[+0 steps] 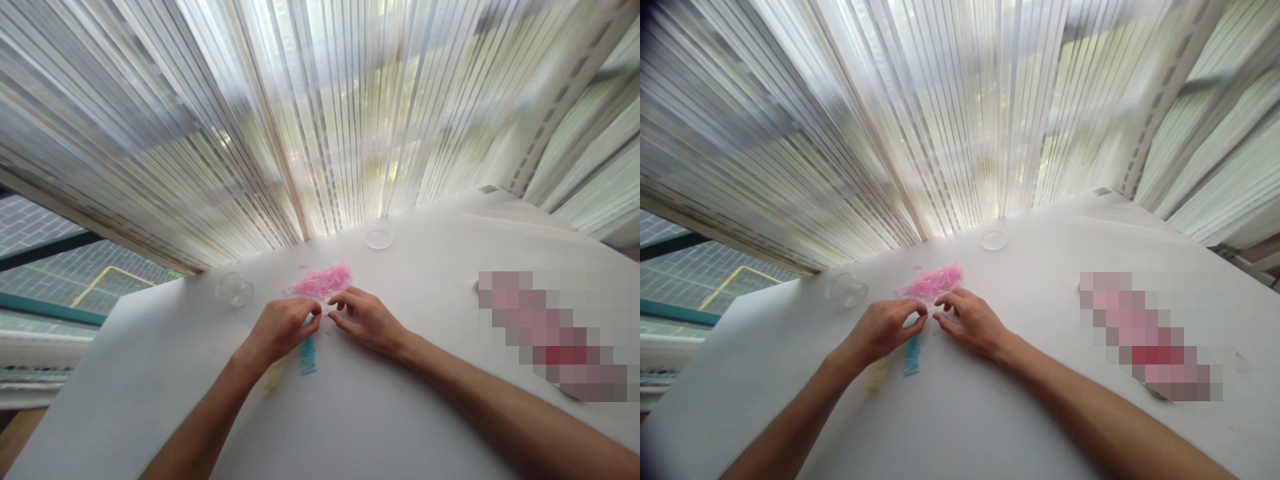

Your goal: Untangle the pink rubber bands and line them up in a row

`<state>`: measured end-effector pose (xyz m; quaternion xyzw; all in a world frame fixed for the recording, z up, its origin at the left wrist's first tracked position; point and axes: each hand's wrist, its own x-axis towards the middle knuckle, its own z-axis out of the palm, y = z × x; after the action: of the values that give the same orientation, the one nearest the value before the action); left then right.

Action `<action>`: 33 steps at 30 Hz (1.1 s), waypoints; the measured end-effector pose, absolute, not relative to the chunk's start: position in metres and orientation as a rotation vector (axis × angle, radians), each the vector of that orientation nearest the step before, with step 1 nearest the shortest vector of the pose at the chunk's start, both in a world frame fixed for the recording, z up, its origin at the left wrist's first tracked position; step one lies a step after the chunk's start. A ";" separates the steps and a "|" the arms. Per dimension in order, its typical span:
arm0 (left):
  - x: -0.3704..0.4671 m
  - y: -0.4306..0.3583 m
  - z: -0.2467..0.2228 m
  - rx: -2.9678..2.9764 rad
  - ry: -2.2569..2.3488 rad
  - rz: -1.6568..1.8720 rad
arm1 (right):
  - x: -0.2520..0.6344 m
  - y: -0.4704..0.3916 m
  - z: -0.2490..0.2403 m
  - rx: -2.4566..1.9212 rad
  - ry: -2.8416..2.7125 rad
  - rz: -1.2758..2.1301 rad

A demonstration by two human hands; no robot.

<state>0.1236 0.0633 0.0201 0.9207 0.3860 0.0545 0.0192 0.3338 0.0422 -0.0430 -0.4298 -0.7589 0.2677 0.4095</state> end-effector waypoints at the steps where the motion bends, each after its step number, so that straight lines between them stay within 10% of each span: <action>1: 0.126 0.063 0.018 2.857 1.186 0.178 | 0.334 0.042 -0.043 -1.083 -1.920 0.678; 33: 0.129 0.063 0.012 2.747 1.233 0.184 | 0.331 0.040 -0.044 -1.160 -1.993 0.581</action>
<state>0.1291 0.0626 0.0122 0.9088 0.4079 0.0609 0.0623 0.3314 0.0401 -0.0444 -0.4528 -0.7777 0.2268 0.3724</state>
